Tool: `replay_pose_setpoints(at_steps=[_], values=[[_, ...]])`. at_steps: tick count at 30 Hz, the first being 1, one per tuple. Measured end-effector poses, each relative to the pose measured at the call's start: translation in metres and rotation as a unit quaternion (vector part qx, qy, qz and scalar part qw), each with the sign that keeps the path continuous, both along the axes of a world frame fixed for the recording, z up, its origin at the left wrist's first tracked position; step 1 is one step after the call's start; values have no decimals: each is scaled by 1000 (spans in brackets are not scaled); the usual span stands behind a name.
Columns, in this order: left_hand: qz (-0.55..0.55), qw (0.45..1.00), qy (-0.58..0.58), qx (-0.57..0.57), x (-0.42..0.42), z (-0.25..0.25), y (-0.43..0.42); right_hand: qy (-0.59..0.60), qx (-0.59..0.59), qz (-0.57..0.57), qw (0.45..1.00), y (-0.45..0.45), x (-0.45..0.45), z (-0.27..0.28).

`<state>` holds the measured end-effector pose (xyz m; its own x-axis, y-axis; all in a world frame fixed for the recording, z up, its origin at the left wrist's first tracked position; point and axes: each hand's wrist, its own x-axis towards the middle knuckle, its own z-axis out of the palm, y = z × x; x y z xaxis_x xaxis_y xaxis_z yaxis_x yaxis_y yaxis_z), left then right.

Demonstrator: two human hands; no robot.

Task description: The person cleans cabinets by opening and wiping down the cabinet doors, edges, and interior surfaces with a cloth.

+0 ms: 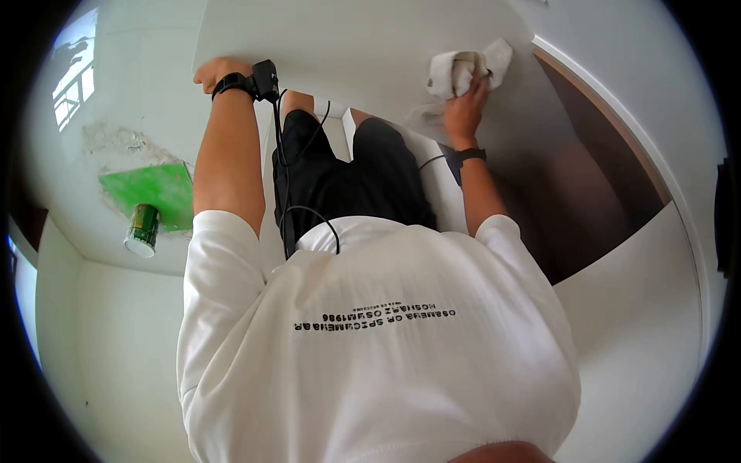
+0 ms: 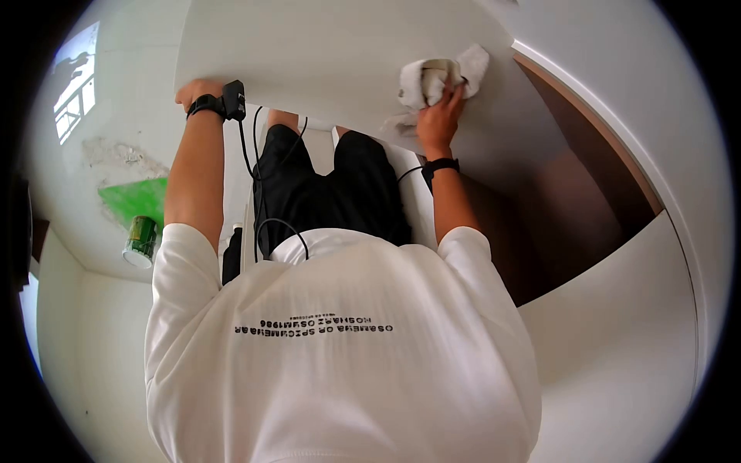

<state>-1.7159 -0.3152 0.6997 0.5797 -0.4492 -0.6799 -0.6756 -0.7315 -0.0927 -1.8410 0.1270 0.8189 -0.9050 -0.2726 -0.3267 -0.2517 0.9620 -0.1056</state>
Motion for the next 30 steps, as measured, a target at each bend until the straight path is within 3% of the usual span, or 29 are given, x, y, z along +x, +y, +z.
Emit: replay_pose_setpoints(at_steps=[2, 3, 4, 5, 7, 9, 11, 12, 14, 15, 16, 17, 18, 19, 21, 25, 27, 29, 30], values=[[-62, 998, -27, 16, 19, -39, -7, 49, 3, -51, 997, 61, 10, -22], [-96, 994, -43, 19, 52, -100, -15, 64, 56, -52, 995, 90, 13, -32], [-115, 992, -49, 22, 63, -119, -23, 78, 110, -51, 990, 116, 9, -41], [-134, 989, -54, 26, 72, -138, -30, 33, 44, -157, 986, 140, -4, -47], [-164, 983, -60, 49, 76, -136, -34, -9, -44, -345, 937, 195, -22, -63], [-225, 966, -89, 97, 71, -121, -32, -24, -79, -453, 887, 288, -28, -99], [-465, 847, -175, 190, 45, -79, -34, -38, -130, -497, 857, 386, -41, -143], [-641, 690, -232, 244, 23, -45, -28, -54, -143, -498, 853, 387, -51, -145], [-663, 662, -249, 247, 38, -61, -32, -100, -184, -502, 839, 377, -79, -120], [-521, 803, -213, 197, 74, -120, -45, -113, -120, -479, 862, 369, -96, -110], [-487, 826, -210, 190, 82, -129, -48, -125, -55, -454, 880, 362, -114, -100], [-452, 848, -207, 182, 90, -136, -50, -114, 99, -393, 907, 361, -131, -98], [-541, 775, -239, 224, 63, -102, -46, -96, 248, -321, 909, 360, -148, -99], [-622, 686, -269, 264, 33, -62, -40, -81, 238, -320, 914, 340, -159, -90], [-685, 588, -293, 316, 19, -33, -28, -56, 226, -320, 918, 273, -159, -44], [-640, 620, -281, 358, 11, -21, -22, -50, 117, -258, 958, 263, -173, -42], [-682, 580, -267, 357, -7, 4, -16, -40, 82, -222, 971, 250, -178, -41], [-777, 471, -245, 339, -29, 52, -3, -50, 42, -217, 974, 212, -180, -29], [-714, 558, -243, 345, -14, 32, -8, -45, 31, -207, 977, 202, -174, -29]])
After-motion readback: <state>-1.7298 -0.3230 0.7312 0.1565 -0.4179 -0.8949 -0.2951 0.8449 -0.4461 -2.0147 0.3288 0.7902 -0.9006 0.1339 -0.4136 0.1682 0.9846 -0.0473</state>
